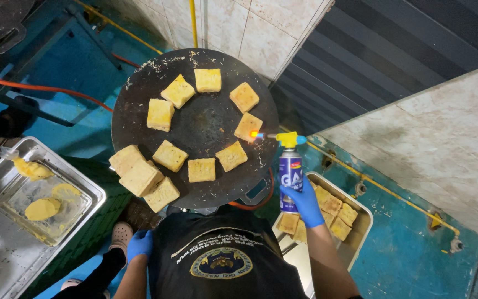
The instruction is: The person uses a gas blowtorch to sear cubes of tofu arranged on a round griddle, moving the flame over each piece. They use tongs to flip and reposition the tofu cubes, then transfer the seared pieces with tongs into a metal tray alongside the griddle.
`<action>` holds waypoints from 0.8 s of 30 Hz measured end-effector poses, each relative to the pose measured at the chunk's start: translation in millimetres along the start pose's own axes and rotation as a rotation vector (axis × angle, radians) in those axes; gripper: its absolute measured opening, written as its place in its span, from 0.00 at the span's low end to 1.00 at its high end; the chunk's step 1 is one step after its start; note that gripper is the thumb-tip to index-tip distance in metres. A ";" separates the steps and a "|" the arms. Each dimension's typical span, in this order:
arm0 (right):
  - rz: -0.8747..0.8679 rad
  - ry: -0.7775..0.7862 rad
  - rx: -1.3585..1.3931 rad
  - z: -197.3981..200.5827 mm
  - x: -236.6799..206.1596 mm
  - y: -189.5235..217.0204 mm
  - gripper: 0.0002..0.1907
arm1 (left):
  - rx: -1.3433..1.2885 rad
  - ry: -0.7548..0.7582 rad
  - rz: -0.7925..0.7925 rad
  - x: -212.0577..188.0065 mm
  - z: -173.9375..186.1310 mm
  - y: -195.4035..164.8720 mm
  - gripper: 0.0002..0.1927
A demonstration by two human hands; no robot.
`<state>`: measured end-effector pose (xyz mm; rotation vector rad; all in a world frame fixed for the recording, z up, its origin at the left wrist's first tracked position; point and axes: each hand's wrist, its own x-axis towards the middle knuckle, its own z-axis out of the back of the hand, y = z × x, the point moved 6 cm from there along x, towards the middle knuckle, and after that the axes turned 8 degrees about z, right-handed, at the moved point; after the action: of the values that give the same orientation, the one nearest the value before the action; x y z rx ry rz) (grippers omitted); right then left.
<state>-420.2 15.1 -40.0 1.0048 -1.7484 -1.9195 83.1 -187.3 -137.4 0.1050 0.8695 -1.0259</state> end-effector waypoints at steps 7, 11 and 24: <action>0.058 -0.007 -0.062 -7.9 57.6 24.1 0.33 | -0.042 -0.037 -0.009 -2.6 1.7 2.8 0.24; 0.184 0.073 -0.143 -26.6 100.7 41.5 0.35 | -0.047 -0.059 0.017 -6.1 4.1 13.9 0.24; 0.286 0.141 -0.273 -56.4 145.7 70.8 0.42 | -0.113 -0.055 0.120 -17.0 13.2 49.6 0.23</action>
<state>-494.3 -136.4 -9.0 0.7290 -1.4175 -1.7959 125.8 -154.4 -132.2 0.0321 0.8588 -0.8621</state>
